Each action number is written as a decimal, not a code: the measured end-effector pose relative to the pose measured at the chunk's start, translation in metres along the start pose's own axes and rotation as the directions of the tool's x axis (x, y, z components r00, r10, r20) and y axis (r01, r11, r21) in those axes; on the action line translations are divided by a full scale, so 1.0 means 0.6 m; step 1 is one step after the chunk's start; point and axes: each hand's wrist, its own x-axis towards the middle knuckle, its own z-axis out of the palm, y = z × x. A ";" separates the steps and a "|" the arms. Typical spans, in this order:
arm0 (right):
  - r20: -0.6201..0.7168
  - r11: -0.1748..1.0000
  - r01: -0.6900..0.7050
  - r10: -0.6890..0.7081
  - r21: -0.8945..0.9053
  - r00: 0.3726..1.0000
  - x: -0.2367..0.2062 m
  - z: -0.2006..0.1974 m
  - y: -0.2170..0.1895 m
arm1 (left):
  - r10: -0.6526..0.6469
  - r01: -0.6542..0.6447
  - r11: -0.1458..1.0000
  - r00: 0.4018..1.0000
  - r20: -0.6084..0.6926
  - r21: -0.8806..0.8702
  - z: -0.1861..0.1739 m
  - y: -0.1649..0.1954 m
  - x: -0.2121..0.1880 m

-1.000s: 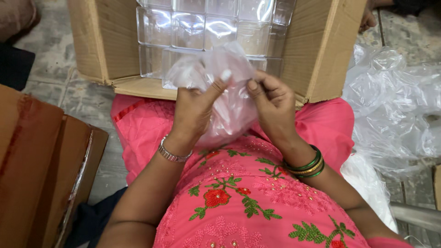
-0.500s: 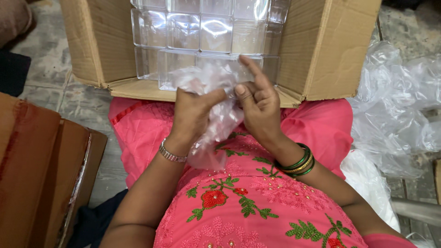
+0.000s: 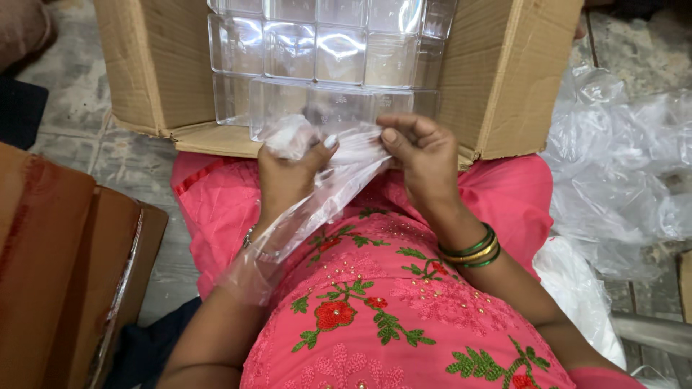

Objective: The person sits on the floor with an open cardboard box on their lap, places clear plastic boxes into the carton, and wraps some items in thin plastic bags before packing them. They repeatedly take plastic bags, open them, insert a plastic container, and set the packed item into the box.

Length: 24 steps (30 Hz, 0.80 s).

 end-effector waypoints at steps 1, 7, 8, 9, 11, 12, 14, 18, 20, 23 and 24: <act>0.022 1.000 0.004 -0.003 -0.012 1.000 -0.006 0.000 0.004 | 0.011 -0.011 1.000 1.000 -0.012 -0.002 -0.003 -0.003 0.001; 0.190 0.991 0.065 -0.041 -0.121 0.981 -0.014 0.005 0.008 | -0.091 0.109 0.965 0.992 0.089 -0.237 -0.004 -0.003 0.003; 0.223 0.995 0.033 -0.011 -0.091 0.975 -0.007 0.003 0.002 | -0.144 0.187 0.919 0.979 0.144 -0.348 -0.007 0.000 -0.002; 0.255 0.998 -0.001 0.017 -0.063 0.967 0.002 0.002 -0.005 | -0.283 0.338 0.880 0.937 0.204 -0.335 -0.012 0.003 -0.007; 0.195 0.926 -0.277 0.231 0.256 0.953 0.020 -0.018 -0.032 | -0.508 0.588 0.756 0.804 0.309 -0.287 -0.028 0.007 -0.016; 0.192 0.825 -0.388 0.338 0.410 0.921 0.029 -0.029 -0.044 | -0.526 0.637 0.707 0.765 0.372 -0.308 -0.042 0.008 -0.019; 0.145 0.945 -0.224 0.193 0.238 0.970 0.052 -0.045 -0.051 | -0.519 0.672 0.658 0.732 0.442 -0.341 -0.065 0.001 -0.008; 0.117 0.979 0.140 -0.123 -0.151 0.985 0.106 -0.065 -0.020 | -0.325 0.381 0.886 0.917 0.230 -0.266 -0.088 -0.046 0.072; -0.001 0.950 0.158 -0.164 -0.269 0.986 0.144 -0.044 0.035 | -0.192 0.188 0.978 0.980 0.045 0.086 -0.084 -0.078 0.122; -0.068 0.935 0.005 -0.031 -0.354 0.997 0.165 -0.033 0.094 | 0.000 0.035 0.827 0.998 -0.062 0.561 -0.074 -0.112 0.171; -0.025 0.930 0.022 -0.034 -0.367 0.999 0.166 -0.030 0.108 | 0.014 0.010 0.807 0.999 -0.035 0.591 -0.070 -0.118 0.177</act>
